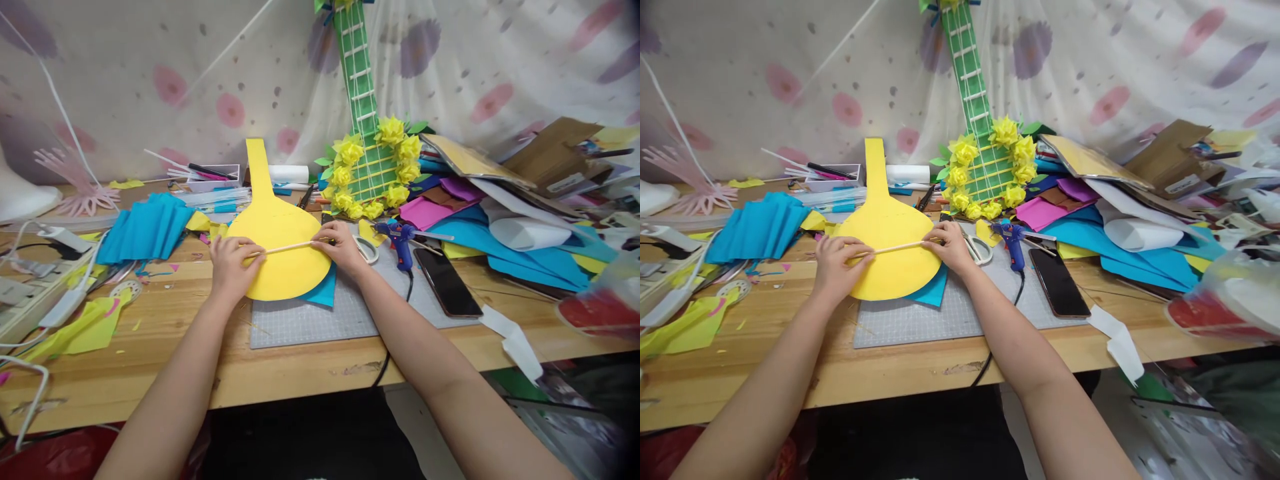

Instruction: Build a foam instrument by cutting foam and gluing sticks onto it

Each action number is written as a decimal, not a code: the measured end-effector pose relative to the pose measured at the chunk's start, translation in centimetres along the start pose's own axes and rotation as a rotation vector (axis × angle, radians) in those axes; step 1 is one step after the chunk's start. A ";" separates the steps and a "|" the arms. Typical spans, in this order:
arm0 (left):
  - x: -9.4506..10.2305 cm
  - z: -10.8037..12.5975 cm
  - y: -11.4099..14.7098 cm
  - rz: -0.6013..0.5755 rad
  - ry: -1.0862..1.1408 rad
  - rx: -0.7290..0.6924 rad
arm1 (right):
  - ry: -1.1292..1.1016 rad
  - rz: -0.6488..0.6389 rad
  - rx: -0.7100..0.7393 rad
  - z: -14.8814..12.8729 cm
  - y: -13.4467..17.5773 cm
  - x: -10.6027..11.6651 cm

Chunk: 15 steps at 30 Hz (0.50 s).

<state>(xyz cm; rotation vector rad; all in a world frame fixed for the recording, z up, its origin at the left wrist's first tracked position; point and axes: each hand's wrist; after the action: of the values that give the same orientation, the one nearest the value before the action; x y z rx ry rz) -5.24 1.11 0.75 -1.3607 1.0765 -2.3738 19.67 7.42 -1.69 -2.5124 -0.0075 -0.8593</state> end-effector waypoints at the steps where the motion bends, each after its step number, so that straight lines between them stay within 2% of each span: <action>1: -0.3 0.0 0.1 -0.013 -0.003 0.001 | 0.007 -0.003 0.012 0.1 0.0 0.0; 6: -0.5 -0.5 0.2 -0.015 -0.002 0.057 | 0.039 -0.020 0.059 0.3 0.0 0.1; 15: 0.1 -1.2 0.0 0.012 0.066 0.150 | 0.044 -0.004 0.039 -0.5 0.5 0.3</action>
<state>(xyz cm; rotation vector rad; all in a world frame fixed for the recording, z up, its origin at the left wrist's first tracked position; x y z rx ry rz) -6.31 1.62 0.46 -1.2298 0.8987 -2.4514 19.75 6.67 -1.40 -2.4578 -0.0141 -0.9077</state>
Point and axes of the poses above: each hand's wrist, its own y-axis away from the middle knuckle, its own x-axis out of the back of the hand, z = x × y, and after that the axes turned 11 degrees about -x, right-handed
